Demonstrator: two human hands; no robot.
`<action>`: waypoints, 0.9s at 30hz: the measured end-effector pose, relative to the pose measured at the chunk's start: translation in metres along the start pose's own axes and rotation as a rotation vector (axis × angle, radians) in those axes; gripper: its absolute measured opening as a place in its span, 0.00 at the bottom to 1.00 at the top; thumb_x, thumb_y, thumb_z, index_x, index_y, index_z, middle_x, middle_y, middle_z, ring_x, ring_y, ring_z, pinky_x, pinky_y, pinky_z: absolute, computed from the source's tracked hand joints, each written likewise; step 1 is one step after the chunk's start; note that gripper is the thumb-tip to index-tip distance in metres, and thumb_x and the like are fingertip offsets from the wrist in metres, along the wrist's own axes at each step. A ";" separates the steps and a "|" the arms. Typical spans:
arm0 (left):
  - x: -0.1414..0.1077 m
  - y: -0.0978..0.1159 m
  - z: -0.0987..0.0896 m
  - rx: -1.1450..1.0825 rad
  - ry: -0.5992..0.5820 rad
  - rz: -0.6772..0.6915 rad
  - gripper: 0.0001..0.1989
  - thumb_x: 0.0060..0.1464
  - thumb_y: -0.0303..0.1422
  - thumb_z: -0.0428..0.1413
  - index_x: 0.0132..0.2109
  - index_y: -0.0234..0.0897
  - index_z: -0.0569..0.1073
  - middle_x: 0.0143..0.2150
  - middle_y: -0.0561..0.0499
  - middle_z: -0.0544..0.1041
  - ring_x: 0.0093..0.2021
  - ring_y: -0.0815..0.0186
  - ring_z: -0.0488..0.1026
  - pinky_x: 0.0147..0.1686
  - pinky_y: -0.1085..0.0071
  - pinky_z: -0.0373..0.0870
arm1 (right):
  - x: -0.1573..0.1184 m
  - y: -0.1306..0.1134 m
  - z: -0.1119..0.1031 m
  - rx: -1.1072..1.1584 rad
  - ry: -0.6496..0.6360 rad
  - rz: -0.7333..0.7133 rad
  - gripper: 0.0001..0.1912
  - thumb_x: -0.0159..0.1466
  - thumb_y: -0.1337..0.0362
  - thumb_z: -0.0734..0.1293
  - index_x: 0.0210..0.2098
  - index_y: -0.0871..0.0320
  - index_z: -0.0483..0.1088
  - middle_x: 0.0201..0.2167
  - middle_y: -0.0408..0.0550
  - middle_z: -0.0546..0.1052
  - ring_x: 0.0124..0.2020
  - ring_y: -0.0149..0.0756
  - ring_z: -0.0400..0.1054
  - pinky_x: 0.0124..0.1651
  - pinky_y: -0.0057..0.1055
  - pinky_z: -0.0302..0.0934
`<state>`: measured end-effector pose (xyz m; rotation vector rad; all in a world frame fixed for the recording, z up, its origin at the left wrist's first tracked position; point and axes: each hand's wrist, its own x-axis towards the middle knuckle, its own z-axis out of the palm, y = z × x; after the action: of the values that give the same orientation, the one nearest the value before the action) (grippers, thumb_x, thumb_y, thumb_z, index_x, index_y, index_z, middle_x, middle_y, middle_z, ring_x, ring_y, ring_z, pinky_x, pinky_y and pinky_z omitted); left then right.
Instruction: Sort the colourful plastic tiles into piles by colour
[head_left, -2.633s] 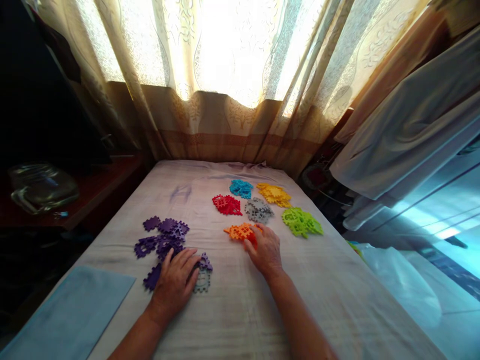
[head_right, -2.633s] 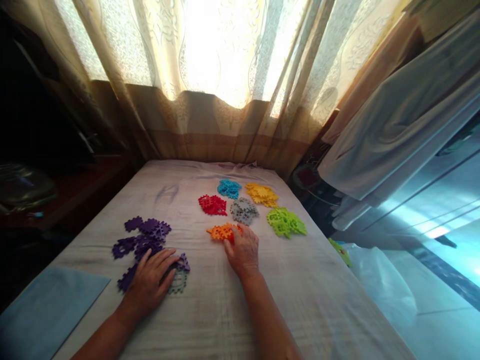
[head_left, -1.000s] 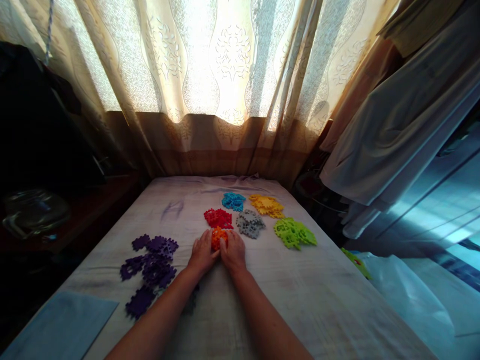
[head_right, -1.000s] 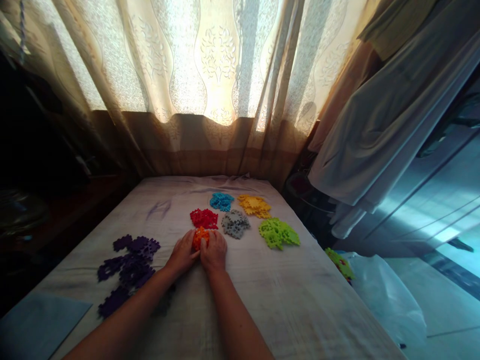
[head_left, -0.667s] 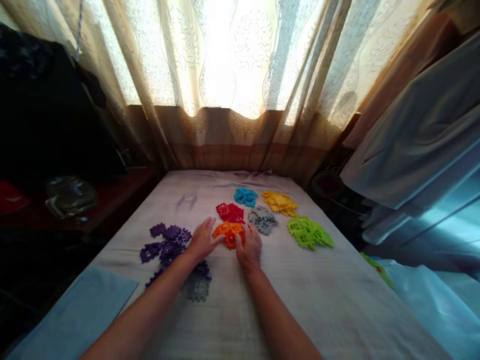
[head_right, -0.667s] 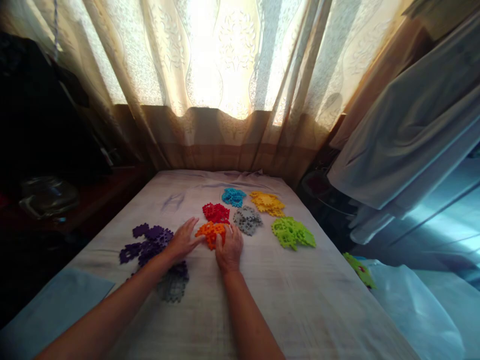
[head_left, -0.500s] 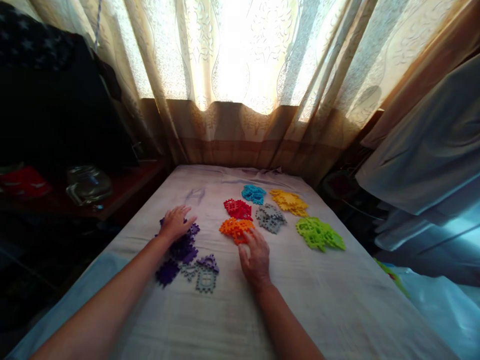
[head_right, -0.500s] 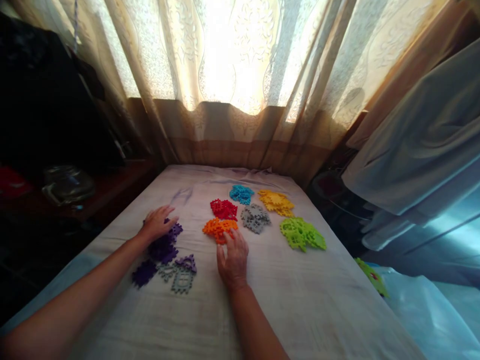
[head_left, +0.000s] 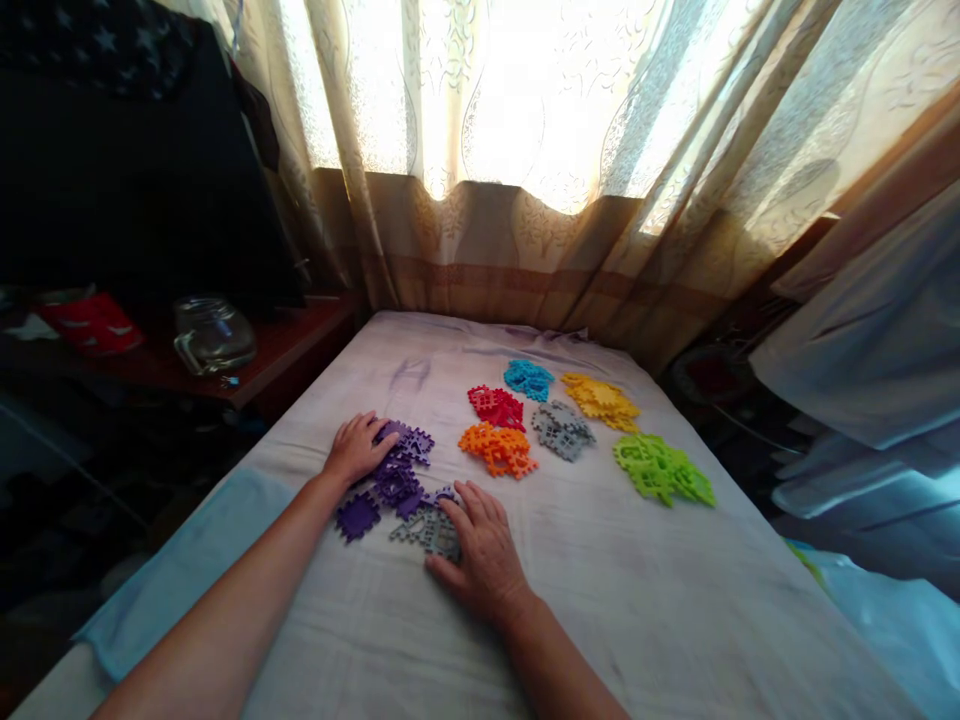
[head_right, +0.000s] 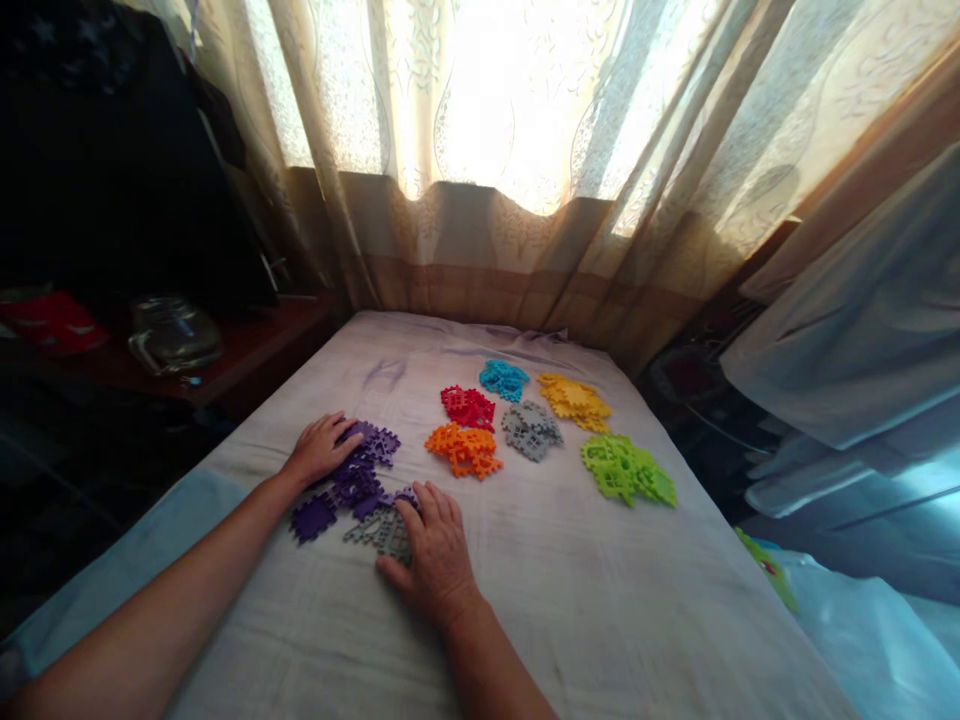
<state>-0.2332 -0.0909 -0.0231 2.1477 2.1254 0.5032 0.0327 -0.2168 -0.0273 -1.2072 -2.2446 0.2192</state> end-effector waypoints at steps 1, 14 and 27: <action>-0.003 0.000 0.001 -0.017 0.020 0.003 0.26 0.59 0.49 0.46 0.56 0.40 0.73 0.63 0.44 0.69 0.65 0.55 0.61 0.64 0.57 0.54 | -0.001 0.001 -0.001 -0.001 0.008 -0.010 0.31 0.53 0.57 0.73 0.55 0.57 0.69 0.62 0.60 0.65 0.64 0.53 0.55 0.64 0.54 0.50; -0.051 0.004 -0.006 -0.424 0.452 -0.035 0.22 0.59 0.48 0.46 0.46 0.41 0.76 0.52 0.47 0.78 0.54 0.57 0.75 0.56 0.61 0.70 | -0.006 0.012 -0.010 -0.089 0.253 -0.192 0.03 0.63 0.66 0.66 0.34 0.53 0.73 0.50 0.48 0.76 0.55 0.40 0.66 0.57 0.38 0.62; -0.048 0.008 -0.006 -0.432 0.439 0.027 0.20 0.58 0.49 0.47 0.43 0.41 0.76 0.50 0.47 0.79 0.52 0.56 0.75 0.56 0.61 0.69 | 0.044 0.186 -0.078 -0.086 0.506 0.821 0.20 0.64 0.53 0.57 0.30 0.56 0.76 0.28 0.48 0.76 0.29 0.37 0.66 0.32 0.29 0.56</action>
<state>-0.2261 -0.1398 -0.0236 1.9463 1.9218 1.4011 0.1907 -0.0834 -0.0193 -1.9242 -1.2573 0.1040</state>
